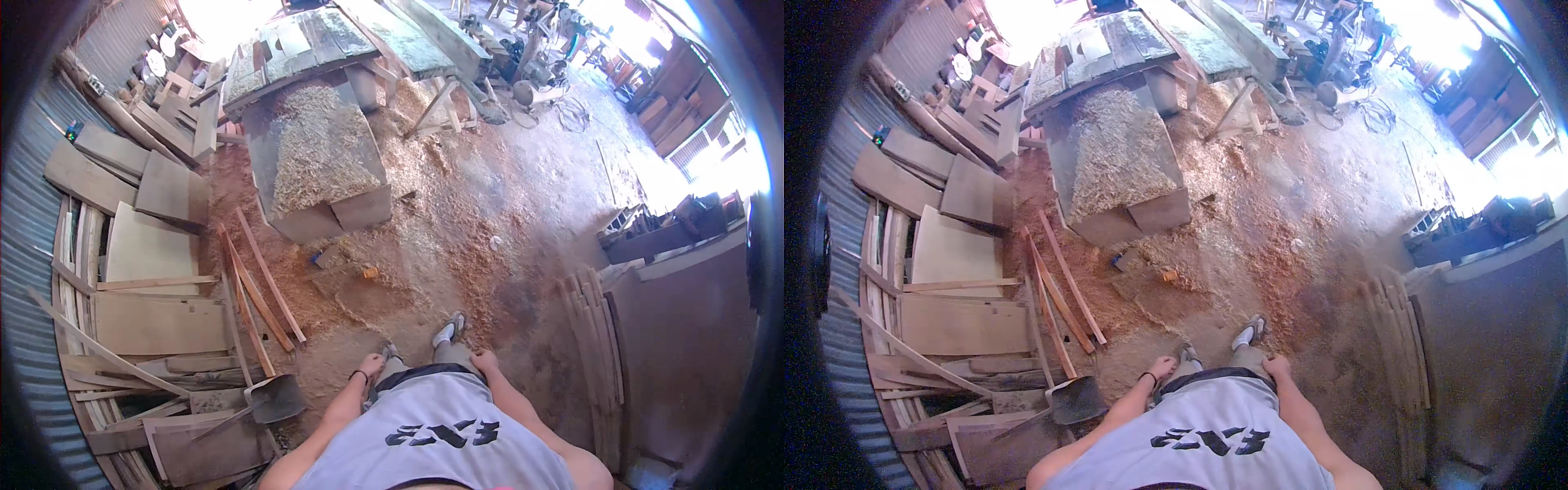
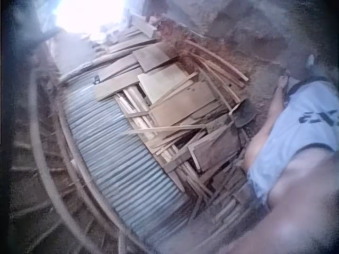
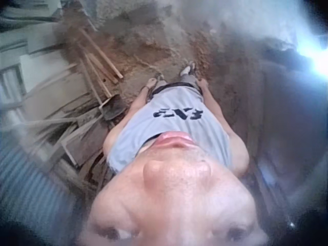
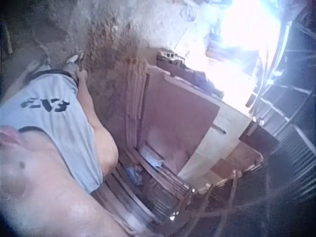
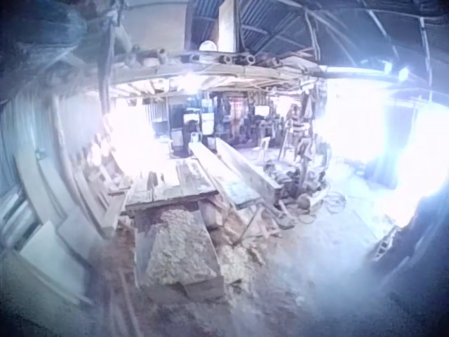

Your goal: Moving and arranging wood boards in a workshop.

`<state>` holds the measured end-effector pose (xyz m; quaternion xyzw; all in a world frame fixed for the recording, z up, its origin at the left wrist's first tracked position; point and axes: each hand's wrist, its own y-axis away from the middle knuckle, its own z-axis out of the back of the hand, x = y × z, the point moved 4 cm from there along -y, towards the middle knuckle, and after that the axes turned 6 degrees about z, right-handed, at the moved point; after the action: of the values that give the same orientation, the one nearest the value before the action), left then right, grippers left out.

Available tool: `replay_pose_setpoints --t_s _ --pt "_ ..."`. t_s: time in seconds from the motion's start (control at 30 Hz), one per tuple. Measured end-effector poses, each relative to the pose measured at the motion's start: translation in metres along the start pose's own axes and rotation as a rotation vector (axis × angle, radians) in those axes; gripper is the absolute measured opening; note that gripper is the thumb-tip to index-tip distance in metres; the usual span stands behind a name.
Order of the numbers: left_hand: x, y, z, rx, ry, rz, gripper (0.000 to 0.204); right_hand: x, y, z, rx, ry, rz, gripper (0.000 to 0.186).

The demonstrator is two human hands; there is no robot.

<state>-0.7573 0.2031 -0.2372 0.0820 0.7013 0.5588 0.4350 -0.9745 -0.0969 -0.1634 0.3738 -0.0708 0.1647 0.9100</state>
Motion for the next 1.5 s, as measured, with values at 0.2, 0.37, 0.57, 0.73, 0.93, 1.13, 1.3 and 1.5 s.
replay_pose_setpoints --t_s 0.2,0.37,0.57,0.73,0.93,1.13,1.3,1.5 --pt "-0.05 -0.021 -0.023 -0.007 -0.102 0.026 0.018 -0.007 -0.051 0.019 0.013 -0.104 -0.005 0.032" --pt "-0.095 -0.019 -0.046 0.056 -0.433 0.096 0.024 -0.038 -0.116 0.01 -0.083 -0.484 0.066 0.028" --pt "-0.144 -0.048 -0.082 0.014 -0.785 -0.049 0.028 -0.093 -0.16 -0.018 -0.018 -0.703 0.139 0.016" --pt "-0.222 -0.031 -0.165 0.032 -0.919 -0.167 0.031 -0.133 -0.153 -0.034 0.081 -0.947 -0.078 0.01" --pt "-0.248 -0.037 -0.247 0.136 -0.919 -0.459 0.032 -0.156 -0.155 -0.004 0.111 -0.86 -0.14 0.011" --pt "-0.221 -0.04 -0.271 0.365 -1.159 -0.612 0.031 -0.134 -0.147 0.042 -0.049 -0.933 -0.168 0.012" --pt "-0.201 -0.06 -0.207 0.295 -1.043 -0.35 0.029 -0.144 -0.171 0.02 -0.14 -0.786 -0.077 0.016" --pt "-0.158 -0.052 -0.102 0.043 -0.766 -0.348 0.031 -0.093 -0.113 0.001 -0.085 -0.454 -0.053 0.024"
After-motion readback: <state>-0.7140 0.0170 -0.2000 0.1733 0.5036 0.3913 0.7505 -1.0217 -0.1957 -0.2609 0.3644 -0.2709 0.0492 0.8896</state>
